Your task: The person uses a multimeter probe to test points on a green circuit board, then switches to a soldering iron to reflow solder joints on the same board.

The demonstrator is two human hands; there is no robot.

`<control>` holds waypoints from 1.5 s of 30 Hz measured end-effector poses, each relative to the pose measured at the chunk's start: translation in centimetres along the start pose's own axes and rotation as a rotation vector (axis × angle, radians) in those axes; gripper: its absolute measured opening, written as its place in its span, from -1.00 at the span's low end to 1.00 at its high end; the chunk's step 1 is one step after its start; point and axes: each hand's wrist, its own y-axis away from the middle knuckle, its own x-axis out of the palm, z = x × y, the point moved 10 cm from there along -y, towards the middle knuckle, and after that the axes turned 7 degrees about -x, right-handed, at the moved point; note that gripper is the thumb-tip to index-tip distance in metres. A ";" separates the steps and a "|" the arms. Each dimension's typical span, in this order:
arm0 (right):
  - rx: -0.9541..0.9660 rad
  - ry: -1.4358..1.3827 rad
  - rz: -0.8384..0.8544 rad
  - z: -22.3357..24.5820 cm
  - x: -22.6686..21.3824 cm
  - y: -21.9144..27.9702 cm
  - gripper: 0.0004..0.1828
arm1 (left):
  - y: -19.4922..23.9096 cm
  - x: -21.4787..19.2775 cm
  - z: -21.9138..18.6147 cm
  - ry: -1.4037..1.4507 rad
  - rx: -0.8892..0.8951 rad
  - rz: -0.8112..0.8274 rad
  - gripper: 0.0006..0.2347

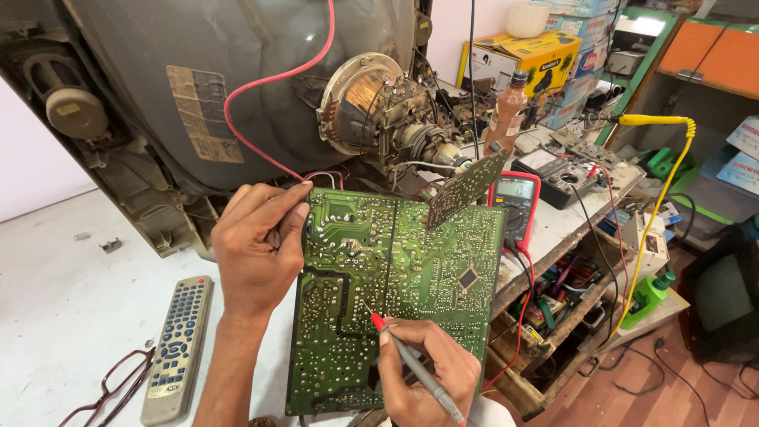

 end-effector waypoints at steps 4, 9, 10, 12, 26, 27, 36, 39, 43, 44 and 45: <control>0.015 0.024 0.005 -0.1 0.0 0.0 -0.93 | 0.0 0.0 -0.1 0.001 0.008 -0.004 -0.80; 0.023 0.034 -0.006 -0.1 -0.1 0.0 -0.92 | 0.0 0.0 -0.1 -0.002 0.010 -0.004 -0.80; 0.000 0.036 -0.003 0.1 -0.1 -0.1 -0.92 | -0.1 0.0 -0.1 -0.003 0.002 -0.003 -0.80; -0.046 0.040 0.004 0.6 0.0 -0.2 -0.92 | -0.1 0.0 0.0 -0.005 -0.016 0.001 -0.80; -0.083 0.075 0.072 1.7 0.1 -0.3 -0.91 | 0.4 -0.3 0.2 0.035 0.065 -0.010 -0.78; -0.091 0.065 0.076 1.8 0.2 -0.3 -0.91 | 0.4 -0.3 0.2 0.037 0.070 -0.010 -0.77; -0.053 0.081 0.061 1.4 -0.3 0.7 -0.91 | 0.5 -0.3 0.3 0.019 0.074 -0.007 -0.77; -0.082 0.080 0.052 1.5 -0.3 0.8 -0.90 | 0.5 -0.1 0.8 0.053 0.024 0.011 -0.77; -0.034 0.071 0.063 1.0 0.1 1.1 -0.91 | 0.5 -0.2 0.7 0.026 0.035 0.002 -0.77; -0.021 0.068 0.060 0.8 0.1 1.1 -0.91 | 0.5 -0.1 0.8 0.031 0.023 0.002 -0.78; -0.007 0.065 0.058 0.7 0.0 1.0 -0.91 | 0.5 -0.1 0.9 0.035 0.011 0.003 -0.78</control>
